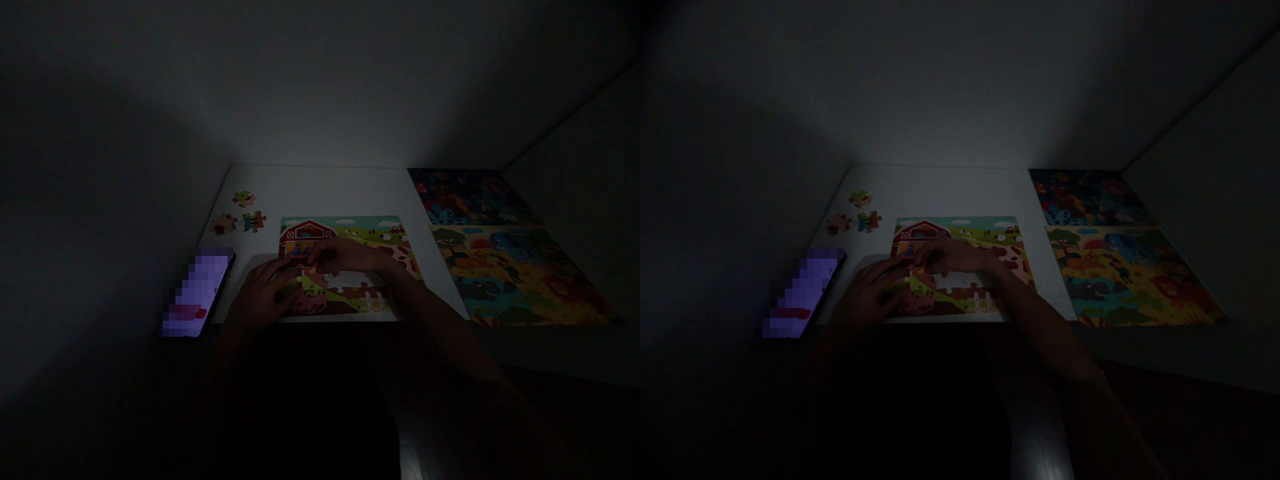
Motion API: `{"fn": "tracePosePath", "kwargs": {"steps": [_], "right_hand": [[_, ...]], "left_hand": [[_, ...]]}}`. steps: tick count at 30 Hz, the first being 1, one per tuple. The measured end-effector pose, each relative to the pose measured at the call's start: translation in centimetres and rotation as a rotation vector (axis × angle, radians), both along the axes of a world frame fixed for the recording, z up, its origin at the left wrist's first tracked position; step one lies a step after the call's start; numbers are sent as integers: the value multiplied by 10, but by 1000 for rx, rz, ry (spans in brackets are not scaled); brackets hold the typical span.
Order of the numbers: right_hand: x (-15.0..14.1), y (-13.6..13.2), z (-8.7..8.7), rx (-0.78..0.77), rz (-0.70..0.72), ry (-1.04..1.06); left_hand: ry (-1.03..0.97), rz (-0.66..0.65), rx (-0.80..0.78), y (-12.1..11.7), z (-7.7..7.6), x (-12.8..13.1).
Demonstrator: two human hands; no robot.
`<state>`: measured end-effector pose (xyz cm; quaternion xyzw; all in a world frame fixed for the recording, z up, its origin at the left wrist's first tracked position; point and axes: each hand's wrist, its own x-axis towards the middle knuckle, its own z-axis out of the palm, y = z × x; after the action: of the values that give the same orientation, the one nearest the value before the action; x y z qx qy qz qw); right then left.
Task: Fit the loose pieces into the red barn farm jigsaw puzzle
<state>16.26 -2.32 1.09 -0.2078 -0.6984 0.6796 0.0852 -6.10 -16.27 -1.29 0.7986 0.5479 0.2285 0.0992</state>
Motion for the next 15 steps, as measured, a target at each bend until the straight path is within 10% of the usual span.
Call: {"fn": "tracePosePath", "kwargs": {"steps": [15], "right_hand": [[-1, -10, 1, 188, -11, 8]], "left_hand": [[-52, -5, 106, -5, -1, 0]]}}
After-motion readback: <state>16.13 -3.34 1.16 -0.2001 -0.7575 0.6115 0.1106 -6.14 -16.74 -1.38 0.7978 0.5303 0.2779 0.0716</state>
